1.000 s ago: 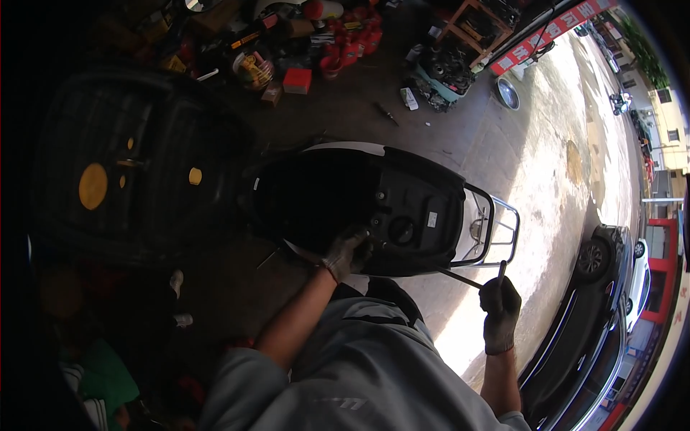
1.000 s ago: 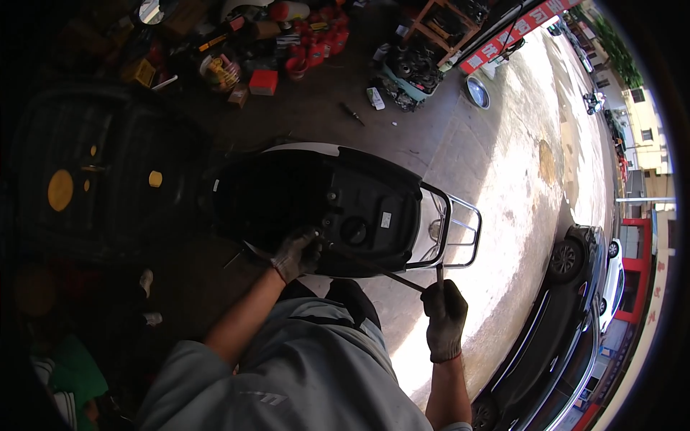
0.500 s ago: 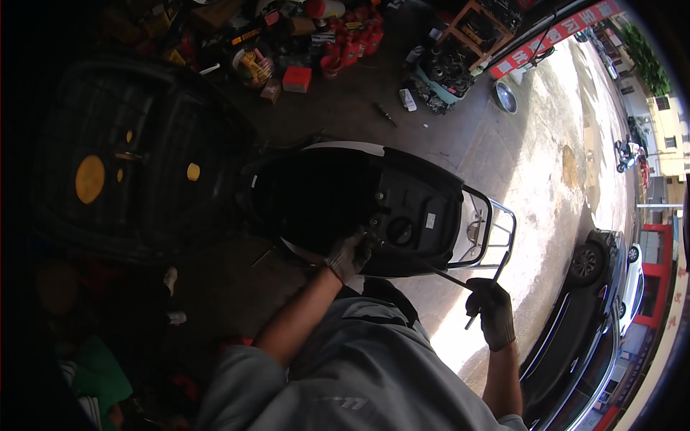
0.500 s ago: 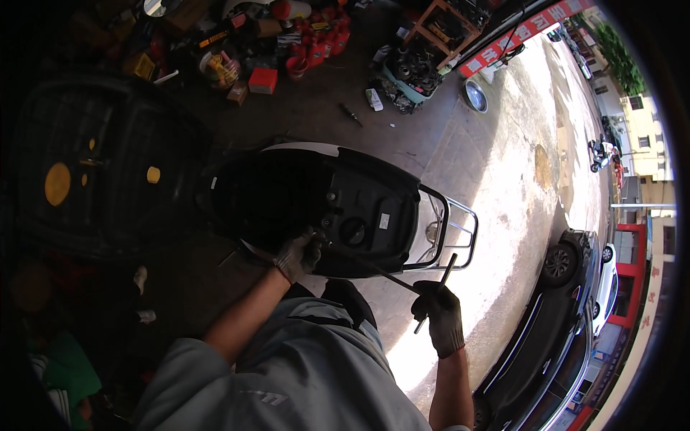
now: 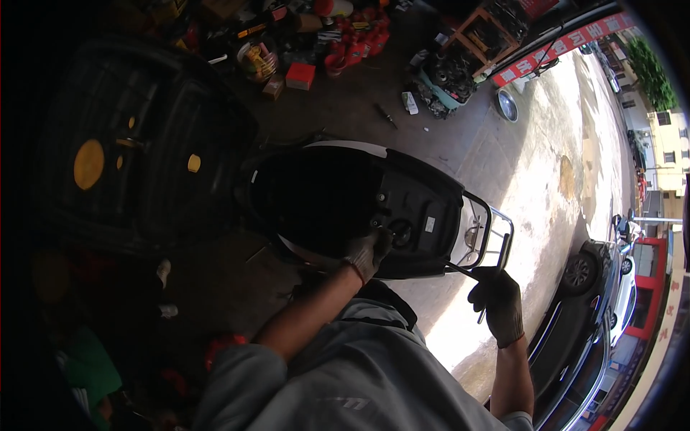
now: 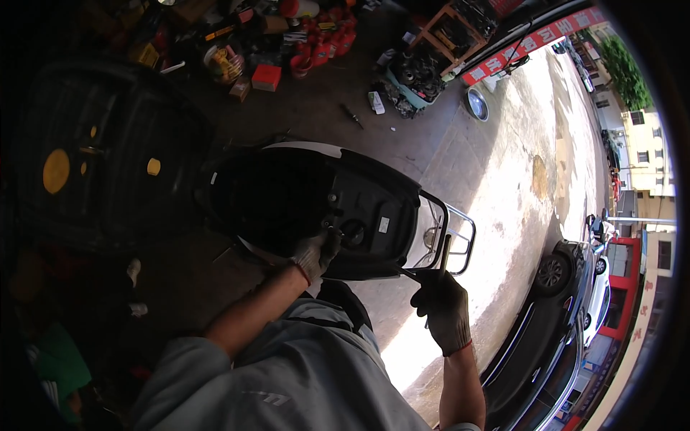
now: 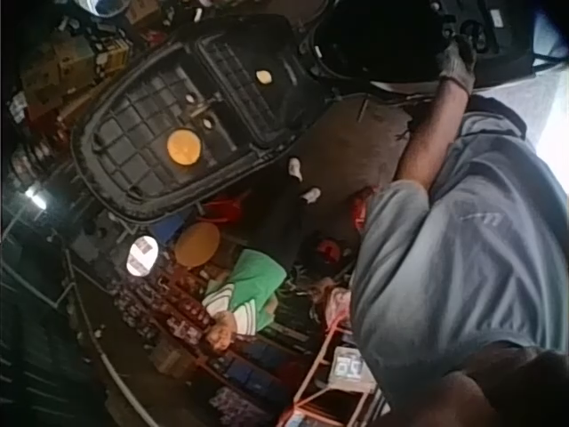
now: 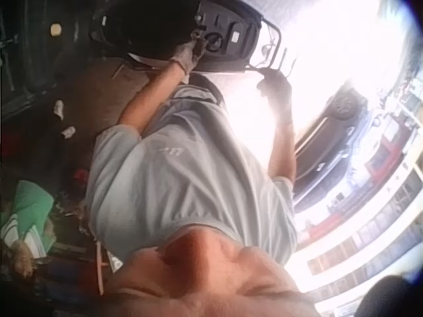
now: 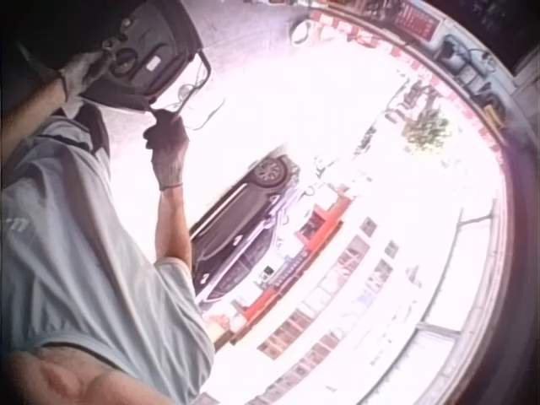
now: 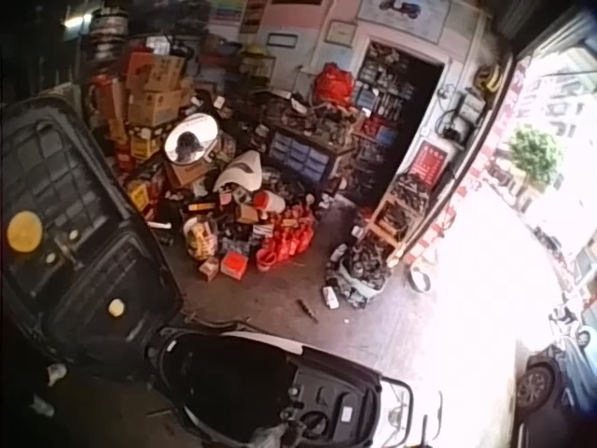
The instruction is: Repairing components under the motorcycle seat compartment using tools.
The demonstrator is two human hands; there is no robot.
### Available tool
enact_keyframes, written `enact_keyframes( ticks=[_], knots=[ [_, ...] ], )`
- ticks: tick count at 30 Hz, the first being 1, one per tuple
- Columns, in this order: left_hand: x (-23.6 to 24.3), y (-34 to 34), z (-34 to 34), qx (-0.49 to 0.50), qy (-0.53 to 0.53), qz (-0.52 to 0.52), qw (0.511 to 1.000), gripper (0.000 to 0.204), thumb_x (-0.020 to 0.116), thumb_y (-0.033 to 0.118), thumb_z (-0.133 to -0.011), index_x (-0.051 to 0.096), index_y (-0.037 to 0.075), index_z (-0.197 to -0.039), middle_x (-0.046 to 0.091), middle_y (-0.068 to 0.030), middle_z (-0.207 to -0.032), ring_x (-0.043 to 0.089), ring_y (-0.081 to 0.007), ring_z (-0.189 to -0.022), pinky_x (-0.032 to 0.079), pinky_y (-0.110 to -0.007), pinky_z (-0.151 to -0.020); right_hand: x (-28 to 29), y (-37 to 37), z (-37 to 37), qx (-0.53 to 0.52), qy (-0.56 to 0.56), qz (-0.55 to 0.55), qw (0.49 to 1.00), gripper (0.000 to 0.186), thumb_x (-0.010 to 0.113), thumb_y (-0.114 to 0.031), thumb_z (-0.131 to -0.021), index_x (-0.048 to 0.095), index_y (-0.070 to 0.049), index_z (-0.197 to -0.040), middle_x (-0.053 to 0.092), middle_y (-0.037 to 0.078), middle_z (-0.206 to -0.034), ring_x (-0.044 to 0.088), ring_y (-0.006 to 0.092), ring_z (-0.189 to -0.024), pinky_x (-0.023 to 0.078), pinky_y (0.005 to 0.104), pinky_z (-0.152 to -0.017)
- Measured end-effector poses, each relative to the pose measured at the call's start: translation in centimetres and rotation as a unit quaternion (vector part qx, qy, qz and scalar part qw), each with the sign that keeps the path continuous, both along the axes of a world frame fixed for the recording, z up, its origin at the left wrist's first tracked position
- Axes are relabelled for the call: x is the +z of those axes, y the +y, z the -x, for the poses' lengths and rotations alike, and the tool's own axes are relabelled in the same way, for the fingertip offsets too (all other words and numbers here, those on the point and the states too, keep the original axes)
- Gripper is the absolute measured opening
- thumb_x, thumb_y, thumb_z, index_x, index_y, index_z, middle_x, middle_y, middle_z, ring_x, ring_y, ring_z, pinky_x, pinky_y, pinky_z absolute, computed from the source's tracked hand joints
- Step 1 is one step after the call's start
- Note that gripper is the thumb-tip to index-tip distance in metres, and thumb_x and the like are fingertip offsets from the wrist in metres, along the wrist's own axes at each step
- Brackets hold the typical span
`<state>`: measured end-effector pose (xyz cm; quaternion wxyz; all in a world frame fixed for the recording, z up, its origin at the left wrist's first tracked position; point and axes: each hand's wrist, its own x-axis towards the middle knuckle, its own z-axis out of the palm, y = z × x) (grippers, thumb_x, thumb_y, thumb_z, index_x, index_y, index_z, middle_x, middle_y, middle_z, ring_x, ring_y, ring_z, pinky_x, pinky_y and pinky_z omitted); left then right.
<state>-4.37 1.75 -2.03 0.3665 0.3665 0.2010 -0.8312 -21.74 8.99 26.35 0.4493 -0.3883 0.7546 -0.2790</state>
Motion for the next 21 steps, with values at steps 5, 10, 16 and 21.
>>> enact_keyframes(
  ticks=[5, 10, 16, 21],
  knots=[
    [2.7, -0.4, -0.2, -0.005, -0.019, 0.041, 0.999, 0.024, 0.046, -0.002, -0.094, 0.055, 0.004, -0.115, 0.061, -0.0080, -0.081, 0.061, -0.0111, -0.060, 0.049, -0.017, -0.046, 0.0, -2.7, -0.5, 0.019, 0.011, -0.015, 1.000, 0.018, 0.051, -0.008, -0.092, 0.061, 0.003, -0.103, 0.059, 0.006, -0.064, 0.052, 0.0088, -0.049, 0.041, 0.0210, -0.045],
    [3.6, -0.3, -0.7, 0.026, -0.011, 0.074, 0.997, 0.023, 0.052, -0.006, -0.089, 0.058, 0.002, -0.110, 0.061, -0.0100, -0.095, 0.066, -0.0156, -0.075, 0.060, -0.020, -0.061, 1.3, -5.9, -1.8, 0.029, 0.030, -0.055, 0.998, 0.018, 0.052, -0.010, -0.092, 0.061, 0.002, -0.103, 0.059, 0.004, -0.064, 0.053, 0.0077, -0.049, 0.040, 0.0204, -0.043],
    [3.6, -0.4, -0.8, 0.011, -0.017, 0.072, 0.997, 0.018, 0.057, -0.005, -0.087, 0.059, 0.000, -0.104, 0.061, -0.0107, -0.097, 0.067, -0.0170, -0.078, 0.061, -0.021, -0.063, 0.7, -9.7, -1.9, 0.160, 0.127, -0.015, 0.979, 0.015, 0.059, -0.010, -0.088, 0.063, 0.001, -0.096, 0.062, 0.007, -0.070, 0.059, 0.0100, -0.052, 0.044, 0.0214, -0.045],
    [4.4, -0.6, -1.0, 0.016, -0.025, 0.089, 0.996, 0.010, 0.059, 0.000, -0.088, 0.059, -0.003, -0.098, 0.065, -0.0111, -0.087, 0.068, -0.0184, -0.072, 0.060, -0.023, -0.057, -1.0, -12.8, -0.6, 0.426, 0.305, 0.193, 0.829, 0.007, 0.056, -0.006, -0.084, 0.057, 0.001, -0.083, 0.061, 0.014, -0.068, 0.063, 0.0297, -0.062, 0.049, 0.0364, -0.054]
  ],
)
